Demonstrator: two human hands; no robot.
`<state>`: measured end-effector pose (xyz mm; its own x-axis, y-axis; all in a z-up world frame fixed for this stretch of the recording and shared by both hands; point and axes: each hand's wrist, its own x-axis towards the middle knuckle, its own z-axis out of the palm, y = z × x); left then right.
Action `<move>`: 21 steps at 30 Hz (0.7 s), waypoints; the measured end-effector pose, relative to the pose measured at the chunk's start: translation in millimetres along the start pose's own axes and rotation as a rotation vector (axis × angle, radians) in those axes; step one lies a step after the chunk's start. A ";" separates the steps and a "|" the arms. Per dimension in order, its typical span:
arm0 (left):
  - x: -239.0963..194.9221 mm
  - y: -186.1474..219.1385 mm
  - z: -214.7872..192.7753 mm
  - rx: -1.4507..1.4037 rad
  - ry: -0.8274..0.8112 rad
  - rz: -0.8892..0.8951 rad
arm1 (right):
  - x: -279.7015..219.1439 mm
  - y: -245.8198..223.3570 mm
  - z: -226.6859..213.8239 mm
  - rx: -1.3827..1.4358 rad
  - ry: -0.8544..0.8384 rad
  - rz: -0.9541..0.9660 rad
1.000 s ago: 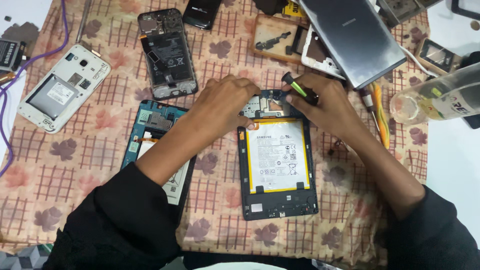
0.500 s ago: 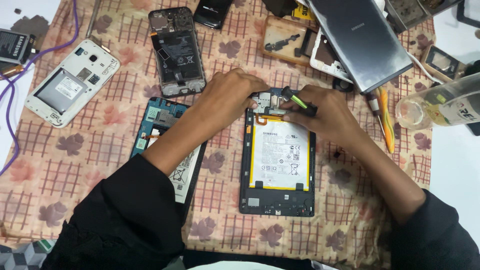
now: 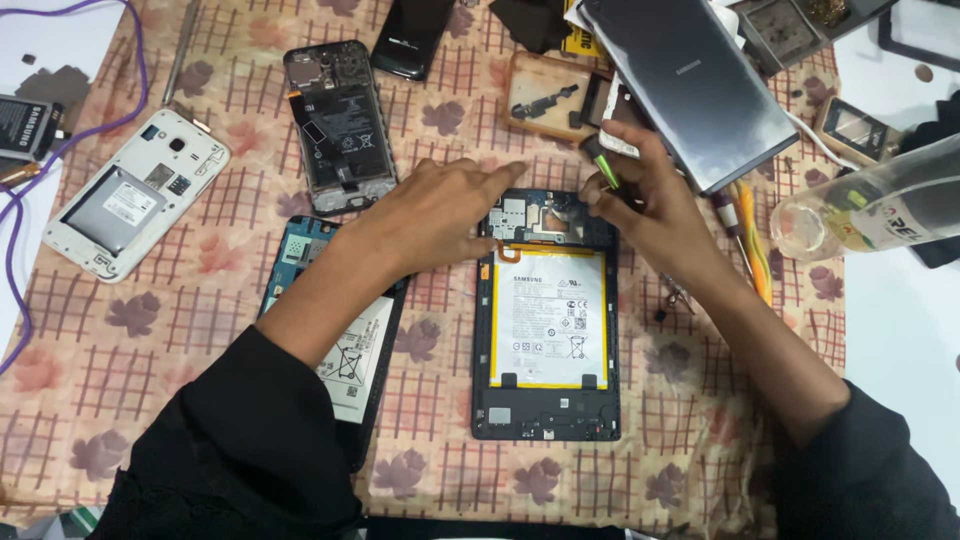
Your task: The person removes the back cover of a Samsung tablet and uses a screwdriver to unscrew and detach internal components. The person manipulates connectors and small parts inside the tablet chassis while other disassembled devices remain on the table.
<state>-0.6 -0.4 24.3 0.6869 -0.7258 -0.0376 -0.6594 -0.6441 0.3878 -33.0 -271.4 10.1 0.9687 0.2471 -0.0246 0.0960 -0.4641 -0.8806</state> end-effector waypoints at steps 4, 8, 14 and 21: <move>0.0 6.2 -6.1 -0.050 -0.088 -0.123 | -1.5 0.4 0.6 0.357 -0.028 -0.097; 2.0 2.4 -1.0 -0.010 -0.020 -0.083 | -10.3 -6.9 4.5 0.158 0.079 -0.420; 2.6 -7.9 7.7 0.020 0.065 0.042 | -12.0 -9.5 15.7 0.125 0.273 -0.565; -0.4 -9.6 -0.1 0.035 -0.039 -0.003 | 3.7 -17.2 32.1 0.090 0.273 -0.736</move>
<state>5.4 6.1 20.7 0.6768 -0.7324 -0.0752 -0.6680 -0.6538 0.3554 -38.4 -235.2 10.0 0.6862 0.2406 0.6865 0.7268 -0.1888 -0.6604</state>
